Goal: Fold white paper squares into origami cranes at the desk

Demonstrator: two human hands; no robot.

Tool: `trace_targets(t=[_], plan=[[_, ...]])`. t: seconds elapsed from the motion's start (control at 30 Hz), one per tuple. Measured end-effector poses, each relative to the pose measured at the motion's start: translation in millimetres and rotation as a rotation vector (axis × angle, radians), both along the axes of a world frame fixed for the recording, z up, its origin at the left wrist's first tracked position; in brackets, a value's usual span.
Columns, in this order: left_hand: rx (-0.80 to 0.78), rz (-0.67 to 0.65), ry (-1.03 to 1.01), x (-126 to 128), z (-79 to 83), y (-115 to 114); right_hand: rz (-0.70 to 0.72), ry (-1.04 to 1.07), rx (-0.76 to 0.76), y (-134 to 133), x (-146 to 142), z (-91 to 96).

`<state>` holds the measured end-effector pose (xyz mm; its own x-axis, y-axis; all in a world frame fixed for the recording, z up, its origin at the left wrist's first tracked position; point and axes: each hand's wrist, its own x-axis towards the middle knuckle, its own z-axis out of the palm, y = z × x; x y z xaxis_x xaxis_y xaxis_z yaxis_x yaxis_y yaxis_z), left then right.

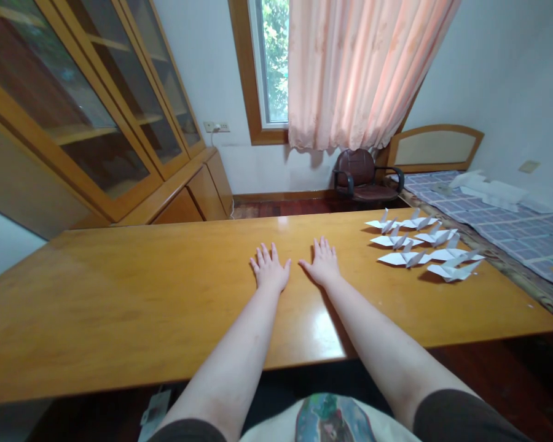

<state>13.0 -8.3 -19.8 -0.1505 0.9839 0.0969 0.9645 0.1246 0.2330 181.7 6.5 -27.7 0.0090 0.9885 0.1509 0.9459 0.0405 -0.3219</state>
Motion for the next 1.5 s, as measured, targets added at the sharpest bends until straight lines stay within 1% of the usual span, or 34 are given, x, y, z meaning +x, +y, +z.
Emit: trace_targets(t=[0.1, 0.27, 0.43, 0.6, 0.9, 1.23, 1.5], plan=[[-0.061, -0.028, -0.009, -0.3, -2.0, 5.1, 0.010, -0.021, -0.032, 1.6, -0.8, 1.0], [-0.077, -0.041, 0.010, -0.8, -6.3, 7.8, 0.045, -0.069, -0.115, 3.8, -0.9, 1.3], [-0.099, -0.030, 0.054, 1.0, -4.8, 8.6, 0.049, -0.137, -0.164, 6.8, -0.9, 0.5], [-0.114, -0.029, 0.040, 1.2, -4.4, 8.9, 0.046, -0.162, -0.176, 7.4, -0.8, 0.1], [-0.087, -0.039, -0.001, 1.1, -7.7, 10.1, 0.042, -0.175, -0.190, 7.4, -0.2, 2.3], [-0.097, -0.031, 0.013, 1.7, -4.8, 8.9, 0.043, -0.180, -0.184, 7.5, -0.4, 1.7], [-0.077, -0.027, -0.011, 1.8, -6.3, 9.3, 0.043, -0.138, -0.167, 7.0, -0.3, 1.4]])
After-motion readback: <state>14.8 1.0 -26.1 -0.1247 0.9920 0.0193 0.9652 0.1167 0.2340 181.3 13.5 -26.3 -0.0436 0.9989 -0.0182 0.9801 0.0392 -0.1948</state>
